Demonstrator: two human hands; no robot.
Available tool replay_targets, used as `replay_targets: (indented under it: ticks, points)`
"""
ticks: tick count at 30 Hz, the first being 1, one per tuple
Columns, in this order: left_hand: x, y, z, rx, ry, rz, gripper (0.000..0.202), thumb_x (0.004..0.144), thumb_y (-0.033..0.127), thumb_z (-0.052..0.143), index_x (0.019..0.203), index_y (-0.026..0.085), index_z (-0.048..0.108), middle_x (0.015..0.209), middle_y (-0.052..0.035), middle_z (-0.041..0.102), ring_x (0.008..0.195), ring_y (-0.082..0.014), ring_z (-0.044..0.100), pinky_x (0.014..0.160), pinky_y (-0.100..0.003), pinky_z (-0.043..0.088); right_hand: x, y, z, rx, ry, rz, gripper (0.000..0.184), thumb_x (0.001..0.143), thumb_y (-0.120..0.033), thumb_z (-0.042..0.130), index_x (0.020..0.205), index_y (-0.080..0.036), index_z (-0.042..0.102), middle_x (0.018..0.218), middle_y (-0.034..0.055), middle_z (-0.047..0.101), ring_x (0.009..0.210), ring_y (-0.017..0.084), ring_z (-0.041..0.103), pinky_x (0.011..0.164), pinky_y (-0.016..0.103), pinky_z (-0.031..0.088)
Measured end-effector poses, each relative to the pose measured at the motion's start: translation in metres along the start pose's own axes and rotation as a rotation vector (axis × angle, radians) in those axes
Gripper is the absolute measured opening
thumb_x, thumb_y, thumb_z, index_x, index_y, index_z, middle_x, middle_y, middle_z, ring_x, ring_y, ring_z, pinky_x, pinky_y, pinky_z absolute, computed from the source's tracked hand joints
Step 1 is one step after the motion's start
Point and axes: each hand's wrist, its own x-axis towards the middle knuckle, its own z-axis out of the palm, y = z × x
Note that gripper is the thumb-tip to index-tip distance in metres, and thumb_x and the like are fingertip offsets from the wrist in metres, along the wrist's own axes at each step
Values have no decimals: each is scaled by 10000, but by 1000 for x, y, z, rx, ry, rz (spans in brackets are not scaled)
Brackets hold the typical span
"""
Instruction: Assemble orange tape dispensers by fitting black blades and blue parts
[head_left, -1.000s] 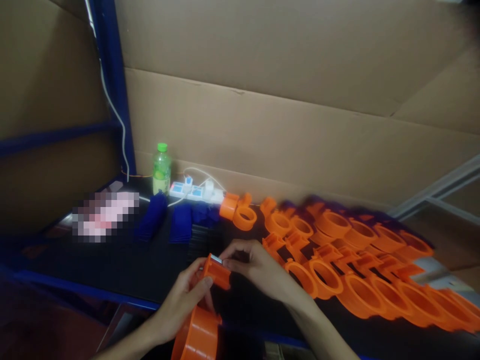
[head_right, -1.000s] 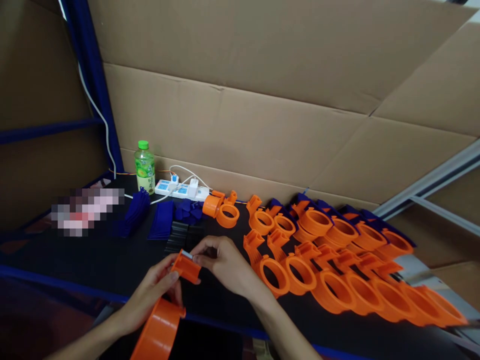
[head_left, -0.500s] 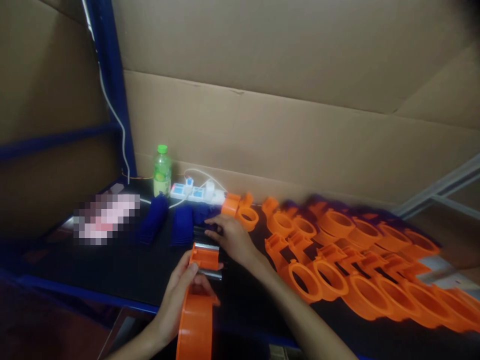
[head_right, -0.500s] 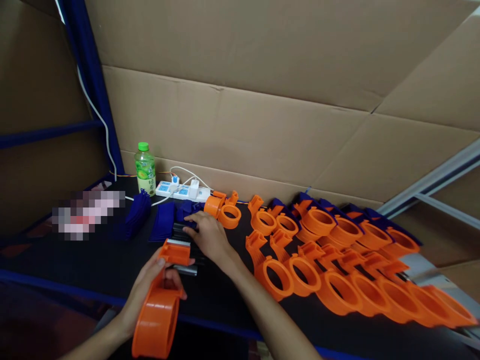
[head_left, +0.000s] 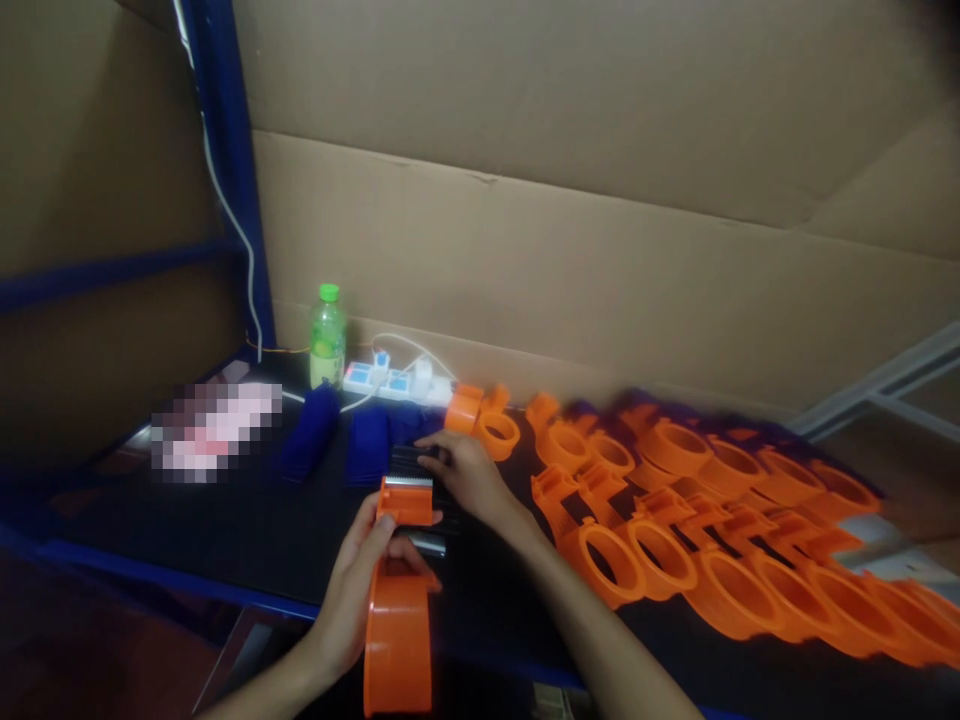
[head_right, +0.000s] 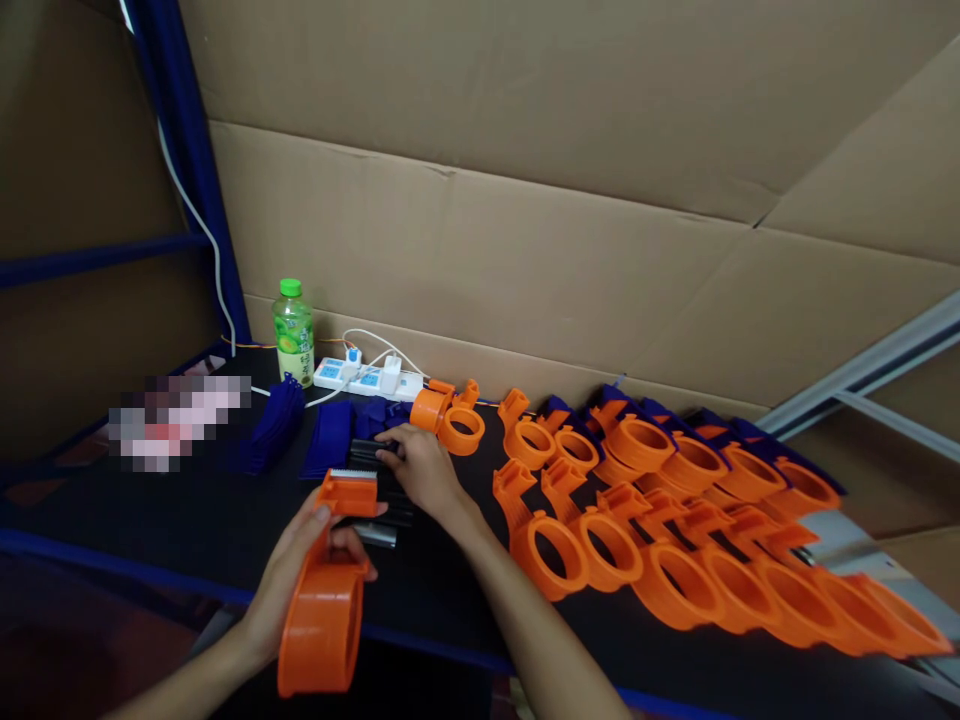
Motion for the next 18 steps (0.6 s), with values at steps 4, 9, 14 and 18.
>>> replay_targets:
  ticks: [4, 9, 14, 18]
  points:
    - [2, -2, 1, -53, 42, 72, 375, 942, 424, 566, 1228, 182, 558, 946, -121, 770, 705, -220, 720, 693, -342, 557, -3, -2, -17, 158, 9, 4, 267, 896, -347, 647, 1094, -180, 713, 711, -18, 562, 601, 87, 473, 563, 207, 387]
    - [3, -5, 1, -63, 78, 117, 306, 929, 376, 604, 1180, 209, 551, 1305, -161, 662, 740, -210, 732, 765, -399, 572, -15, -14, -36, 338, -47, -28, 357, 879, -437, 667, 1136, -190, 680, 757, -21, 558, 600, 77, 492, 527, 193, 394]
    - [3, -4, 1, -79, 102, 115, 353, 902, 368, 648, 1197, 208, 538, 1230, -147, 708, 745, -225, 741, 736, -389, 576, -25, -31, -39, 399, -96, -114, 246, 861, -360, 711, 1049, -202, 729, 961, 39, 660, 787, 116, 593, 684, 233, 487]
    - [2, -3, 0, -80, 101, 78, 402, 881, 370, 682, 1208, 207, 517, 840, -69, 788, 720, -236, 743, 756, -385, 561, -29, -40, -32, 337, -83, -250, 190, 894, -301, 681, 1051, -221, 750, 1058, 65, 661, 915, 144, 619, 807, 277, 517]
